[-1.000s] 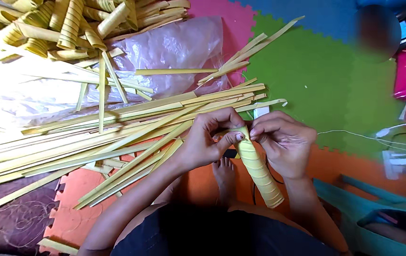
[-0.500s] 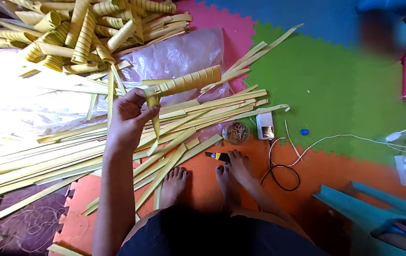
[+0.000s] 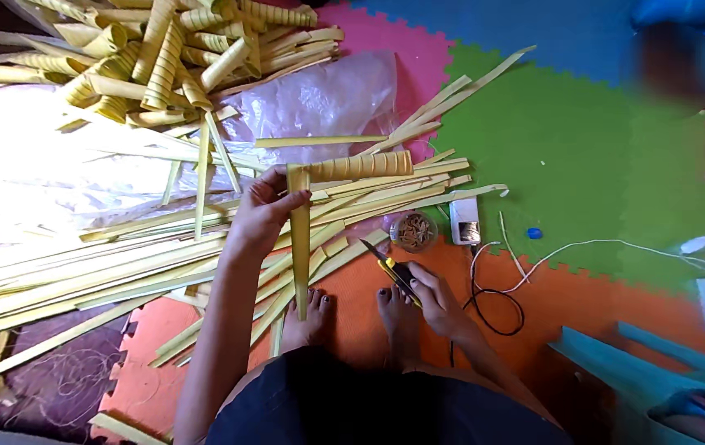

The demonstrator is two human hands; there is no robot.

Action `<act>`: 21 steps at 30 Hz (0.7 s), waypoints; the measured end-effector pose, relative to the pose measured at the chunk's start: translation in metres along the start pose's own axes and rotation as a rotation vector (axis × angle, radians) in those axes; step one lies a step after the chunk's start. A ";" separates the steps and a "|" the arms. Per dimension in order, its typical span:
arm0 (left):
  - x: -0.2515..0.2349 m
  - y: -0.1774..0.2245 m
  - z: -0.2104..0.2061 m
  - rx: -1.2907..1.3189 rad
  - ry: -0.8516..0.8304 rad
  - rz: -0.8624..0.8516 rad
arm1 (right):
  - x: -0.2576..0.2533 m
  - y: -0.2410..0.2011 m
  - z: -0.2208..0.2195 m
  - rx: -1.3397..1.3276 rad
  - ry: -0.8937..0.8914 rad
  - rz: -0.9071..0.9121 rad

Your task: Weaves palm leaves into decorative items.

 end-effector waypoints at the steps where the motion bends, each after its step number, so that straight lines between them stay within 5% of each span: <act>1: -0.017 -0.024 0.003 0.134 -0.097 -0.130 | -0.008 -0.012 0.004 -0.055 0.053 0.058; 8: -0.010 -0.030 -0.030 0.400 -0.356 0.133 | -0.053 -0.054 0.015 0.211 0.196 0.310; 15: 0.007 -0.013 -0.054 0.307 -0.698 -0.077 | -0.061 -0.062 0.012 0.190 0.203 0.370; 19: -0.018 0.039 0.029 -0.101 -0.097 -0.360 | -0.039 -0.044 0.022 0.181 0.233 0.324; 21: -0.031 0.060 0.077 -0.497 0.262 -0.315 | -0.022 -0.015 0.021 0.222 0.190 0.275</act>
Point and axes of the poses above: each hand's wrist, its own x-axis away from the middle knuckle, its own z-axis out of the back of the hand, y = z × x, the point moved 5 cm from there along -x, towards the middle knuckle, and after that the axes turned 13 degrees about z, right-handed, at the moved point
